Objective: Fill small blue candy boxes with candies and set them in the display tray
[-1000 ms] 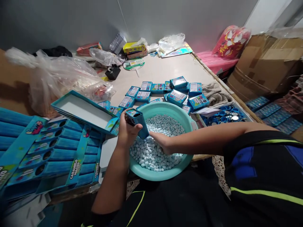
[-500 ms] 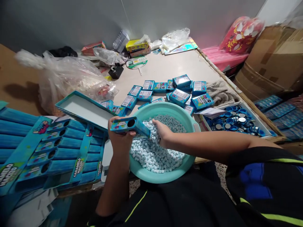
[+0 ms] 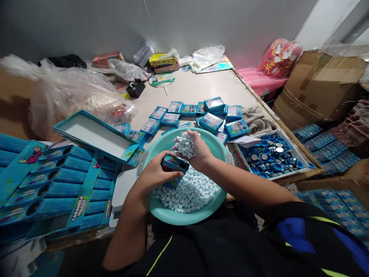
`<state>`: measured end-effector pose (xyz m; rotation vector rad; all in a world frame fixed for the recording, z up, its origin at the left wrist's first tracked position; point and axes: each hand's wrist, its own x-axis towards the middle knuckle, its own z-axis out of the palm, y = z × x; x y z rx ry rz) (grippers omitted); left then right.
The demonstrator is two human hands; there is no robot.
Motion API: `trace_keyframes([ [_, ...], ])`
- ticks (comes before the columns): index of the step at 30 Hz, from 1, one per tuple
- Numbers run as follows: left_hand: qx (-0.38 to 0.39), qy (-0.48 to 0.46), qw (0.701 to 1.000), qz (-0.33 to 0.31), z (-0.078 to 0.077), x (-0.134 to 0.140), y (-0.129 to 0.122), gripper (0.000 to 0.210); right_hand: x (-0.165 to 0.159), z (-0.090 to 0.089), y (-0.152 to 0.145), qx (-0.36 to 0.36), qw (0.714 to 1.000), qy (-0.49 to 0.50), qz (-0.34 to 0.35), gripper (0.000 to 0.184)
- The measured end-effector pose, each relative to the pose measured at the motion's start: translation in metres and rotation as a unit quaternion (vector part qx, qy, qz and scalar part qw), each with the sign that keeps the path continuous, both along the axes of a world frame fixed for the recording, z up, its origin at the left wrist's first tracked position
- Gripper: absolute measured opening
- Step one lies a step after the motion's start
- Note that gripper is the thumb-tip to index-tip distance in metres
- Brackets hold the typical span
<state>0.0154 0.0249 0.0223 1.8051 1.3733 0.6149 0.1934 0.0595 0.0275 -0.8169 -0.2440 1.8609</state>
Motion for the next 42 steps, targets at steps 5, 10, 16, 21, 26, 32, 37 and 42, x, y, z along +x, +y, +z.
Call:
trace_keyframes([
  [5, 0.007, -0.022, 1.0, 0.002, -0.005, 0.001, 0.001, 0.051, -0.002, 0.001, -0.008, 0.043, 0.999, -0.019, -0.008, 0.026],
  [10, 0.003, -0.025, 1.0, -0.005, -0.005, 0.004, 0.002, 0.055, -0.002, 0.001, -0.009, 0.039, 0.998, -0.042, -0.013, 0.032],
  [16, 0.023, -0.039, 0.999, -0.012, -0.009, 0.008, 0.001, 0.053, -0.002, 0.002, -0.01, 0.029, 0.998, -0.055, -0.029, 0.034],
  [21, 0.049, -0.083, 0.995, -0.001, -0.012, 0.008, -0.004, 0.056, -0.004, 0.003, -0.012, 0.042, 0.996, -0.056, -0.048, 0.028],
  [26, 0.069, -0.107, 0.992, 0.001, -0.014, 0.008, -0.001, 0.054, -0.004, 0.0, -0.012, 0.055, 0.993, -0.065, -0.076, 0.027],
  [32, 0.061, -0.101, 0.993, -0.003, -0.013, 0.009, 0.0, 0.05, -0.004, 0.004, -0.014, 0.067, 0.994, -0.055, -0.067, 0.025],
  [37, 0.041, -0.083, 0.996, -0.002, -0.013, 0.007, -0.006, 0.052, -0.006, 0.009, -0.017, 0.139, 0.982, -0.089, -0.088, 0.022],
  [42, 0.117, -0.04, 0.992, -0.009, -0.012, 0.012, -0.005, 0.049, -0.007, 0.011, -0.014, 0.16, 0.976, -0.11, -0.097, 0.018],
])
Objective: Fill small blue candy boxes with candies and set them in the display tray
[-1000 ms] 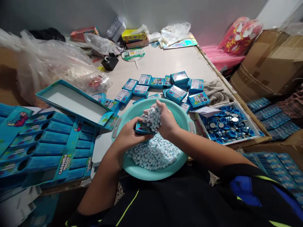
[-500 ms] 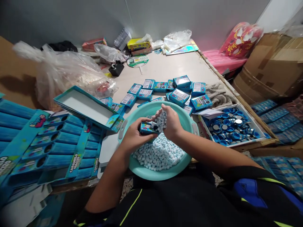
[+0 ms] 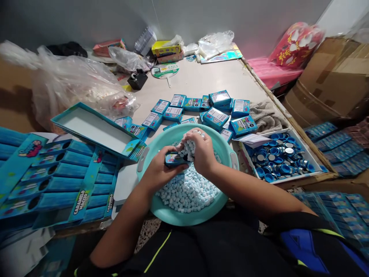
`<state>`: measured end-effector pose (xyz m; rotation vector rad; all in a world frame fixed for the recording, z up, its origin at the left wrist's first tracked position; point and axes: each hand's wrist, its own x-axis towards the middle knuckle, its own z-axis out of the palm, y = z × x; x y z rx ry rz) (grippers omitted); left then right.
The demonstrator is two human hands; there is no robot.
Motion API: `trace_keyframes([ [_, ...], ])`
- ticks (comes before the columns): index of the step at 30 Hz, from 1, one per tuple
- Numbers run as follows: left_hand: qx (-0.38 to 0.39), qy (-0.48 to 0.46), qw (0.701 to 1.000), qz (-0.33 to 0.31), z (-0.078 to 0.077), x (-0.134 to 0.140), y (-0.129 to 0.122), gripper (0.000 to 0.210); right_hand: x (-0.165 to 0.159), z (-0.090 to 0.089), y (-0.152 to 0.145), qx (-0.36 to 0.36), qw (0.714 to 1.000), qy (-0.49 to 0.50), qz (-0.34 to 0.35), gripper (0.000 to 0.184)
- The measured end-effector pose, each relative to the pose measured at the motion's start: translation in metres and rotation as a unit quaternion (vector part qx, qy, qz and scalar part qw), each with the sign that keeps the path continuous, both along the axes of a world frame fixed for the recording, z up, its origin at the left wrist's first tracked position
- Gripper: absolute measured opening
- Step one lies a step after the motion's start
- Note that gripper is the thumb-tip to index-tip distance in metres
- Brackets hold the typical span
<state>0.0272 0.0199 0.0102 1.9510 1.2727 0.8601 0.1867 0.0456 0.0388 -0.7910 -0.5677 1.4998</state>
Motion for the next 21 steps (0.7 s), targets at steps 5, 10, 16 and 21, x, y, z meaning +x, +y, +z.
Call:
trace_keyframes([
  [5, 0.082, 0.006, 0.997, 0.002, -0.0008, -0.0013, -0.0009, 0.049, -0.0028, 0.0007, 0.0021, -0.006, 1.0, 0.0, 0.016, 0.024],
  [10, 0.1, 0.006, 0.995, -0.007, 0.0005, -0.0047, -0.0019, 0.05, -0.0025, -0.0012, -0.0016, 0.024, 0.999, -0.028, 0.021, 0.021],
  [16, 0.131, 0.02, 0.991, -0.015, 0.0043, -0.0002, -0.0022, 0.032, 0.0038, -0.0014, -0.0064, 0.031, 0.999, -0.007, 0.029, 0.024],
  [21, 0.123, 0.024, 0.992, -0.001, 0.0037, 0.0003, -0.0042, 0.037, 0.0039, -0.0008, -0.0045, 0.021, 0.999, 0.002, 0.024, 0.023],
])
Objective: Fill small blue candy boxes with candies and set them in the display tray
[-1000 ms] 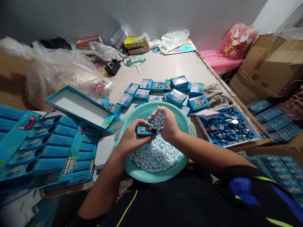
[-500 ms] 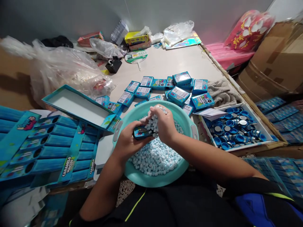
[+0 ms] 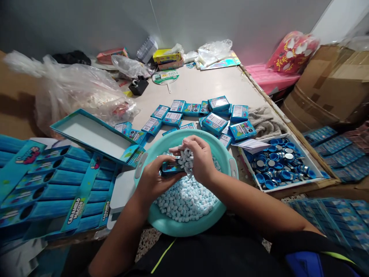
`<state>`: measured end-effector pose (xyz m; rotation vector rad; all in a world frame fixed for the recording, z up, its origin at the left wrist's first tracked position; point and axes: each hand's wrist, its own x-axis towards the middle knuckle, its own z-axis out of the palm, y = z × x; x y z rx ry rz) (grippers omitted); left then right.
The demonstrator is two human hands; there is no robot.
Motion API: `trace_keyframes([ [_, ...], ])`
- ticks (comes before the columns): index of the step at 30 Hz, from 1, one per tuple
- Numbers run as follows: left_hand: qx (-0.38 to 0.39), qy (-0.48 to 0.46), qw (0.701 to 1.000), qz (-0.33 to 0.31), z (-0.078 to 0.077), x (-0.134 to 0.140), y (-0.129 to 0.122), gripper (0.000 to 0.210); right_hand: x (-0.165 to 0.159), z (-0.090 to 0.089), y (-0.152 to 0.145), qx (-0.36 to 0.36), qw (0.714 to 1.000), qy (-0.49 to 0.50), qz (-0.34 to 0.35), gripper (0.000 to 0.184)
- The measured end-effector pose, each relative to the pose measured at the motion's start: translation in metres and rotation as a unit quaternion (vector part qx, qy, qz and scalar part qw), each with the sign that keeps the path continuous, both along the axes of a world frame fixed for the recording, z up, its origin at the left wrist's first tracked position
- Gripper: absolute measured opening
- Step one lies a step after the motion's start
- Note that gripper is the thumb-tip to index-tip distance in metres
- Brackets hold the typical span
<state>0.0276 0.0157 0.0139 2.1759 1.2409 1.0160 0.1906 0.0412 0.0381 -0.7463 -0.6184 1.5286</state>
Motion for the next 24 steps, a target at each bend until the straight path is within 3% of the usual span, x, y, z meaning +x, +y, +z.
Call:
trace_keyframes([
  [3, -0.036, 0.007, 0.999, 0.02, -0.0008, -0.0024, -0.0001, 0.039, -0.002, -0.0013, 0.0019, 0.003, 1.0, -0.01, -0.013, 0.022],
  [9, -0.074, -0.009, 0.997, 0.002, -0.0009, -0.0055, 0.0046, 0.034, -0.0006, -0.0033, 0.003, 0.009, 0.999, -0.038, 0.015, 0.037],
  [15, -0.111, -0.045, 0.993, 0.01, -0.0054, -0.0059, 0.0033, 0.044, -0.0001, -0.0013, 0.0039, 0.012, 0.999, -0.042, 0.013, 0.031],
  [24, -0.216, -0.053, 0.974, 0.055, -0.0027, -0.005, 0.0087, 0.058, -0.0003, -0.002, 0.0045, 0.086, 0.984, -0.157, 0.002, 0.046],
])
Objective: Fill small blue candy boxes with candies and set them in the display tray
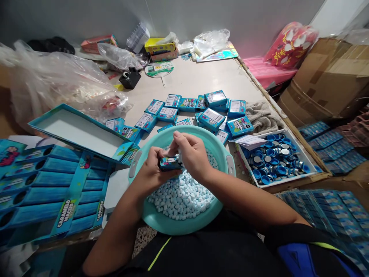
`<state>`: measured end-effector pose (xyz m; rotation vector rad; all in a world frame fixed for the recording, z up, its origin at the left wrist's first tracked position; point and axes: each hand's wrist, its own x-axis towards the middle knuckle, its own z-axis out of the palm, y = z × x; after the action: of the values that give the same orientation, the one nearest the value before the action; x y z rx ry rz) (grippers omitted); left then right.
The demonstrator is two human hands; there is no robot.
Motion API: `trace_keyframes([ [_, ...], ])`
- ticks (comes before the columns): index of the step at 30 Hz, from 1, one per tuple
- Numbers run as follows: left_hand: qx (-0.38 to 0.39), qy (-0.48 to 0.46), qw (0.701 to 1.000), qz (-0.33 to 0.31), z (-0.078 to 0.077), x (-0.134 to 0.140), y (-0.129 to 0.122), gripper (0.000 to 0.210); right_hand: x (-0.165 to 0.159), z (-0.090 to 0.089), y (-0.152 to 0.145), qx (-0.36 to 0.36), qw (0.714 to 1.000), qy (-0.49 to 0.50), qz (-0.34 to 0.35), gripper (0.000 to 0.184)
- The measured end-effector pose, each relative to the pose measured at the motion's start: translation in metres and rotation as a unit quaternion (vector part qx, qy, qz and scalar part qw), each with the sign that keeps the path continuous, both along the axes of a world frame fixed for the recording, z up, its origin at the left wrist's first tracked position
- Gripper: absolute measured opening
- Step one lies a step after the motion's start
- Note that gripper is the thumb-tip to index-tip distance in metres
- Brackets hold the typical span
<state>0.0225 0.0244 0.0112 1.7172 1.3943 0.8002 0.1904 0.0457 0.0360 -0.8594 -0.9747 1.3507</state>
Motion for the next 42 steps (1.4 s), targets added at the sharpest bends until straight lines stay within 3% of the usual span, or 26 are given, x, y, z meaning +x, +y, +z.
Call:
trace_keyframes([
  [8, -0.01, -0.135, 0.991, 0.004, -0.013, -0.004, -0.002, 0.068, 0.005, 0.001, -0.008, 0.114, 0.989, -0.087, 0.037, 0.049],
  [12, -0.02, -0.076, 0.997, -0.001, -0.009, -0.006, 0.001, 0.064, 0.004, -0.002, -0.007, 0.137, 0.987, -0.062, 0.058, 0.044],
  [16, 0.046, -0.042, 0.998, 0.027, -0.004, -0.005, 0.003, 0.065, 0.005, -0.003, -0.007, 0.142, 0.985, -0.038, 0.087, 0.038],
  [22, 0.05, 0.01, 0.999, 0.017, -0.005, -0.003, 0.006, 0.069, 0.008, -0.004, -0.008, 0.146, 0.976, -0.026, 0.16, 0.043],
  [28, 0.098, 0.005, 0.995, -0.005, -0.005, -0.007, 0.007, 0.05, 0.014, -0.005, -0.012, 0.182, 0.974, -0.046, 0.126, 0.05],
  [31, 0.144, -0.003, 0.99, -0.004, -0.001, -0.006, 0.005, 0.04, 0.021, -0.007, -0.009, 0.138, 0.983, -0.109, 0.048, 0.041],
  [33, 0.177, 0.006, 0.984, -0.002, 0.002, -0.006, 0.006, 0.034, 0.024, -0.01, -0.004, 0.103, 0.973, -0.204, 0.013, 0.028],
  [36, 0.209, 0.008, 0.978, -0.021, 0.003, -0.005, 0.008, 0.028, 0.026, -0.015, 0.002, 0.085, 0.931, -0.352, 0.037, 0.013],
  [38, 0.22, -0.001, 0.975, -0.041, 0.003, -0.005, 0.01, 0.026, 0.026, -0.018, 0.005, 0.093, 0.91, -0.4, 0.058, 0.011],
  [42, 0.22, 0.008, 0.974, -0.059, 0.002, -0.005, 0.009, 0.019, 0.026, -0.02, 0.009, 0.063, 0.923, -0.37, 0.086, 0.01],
])
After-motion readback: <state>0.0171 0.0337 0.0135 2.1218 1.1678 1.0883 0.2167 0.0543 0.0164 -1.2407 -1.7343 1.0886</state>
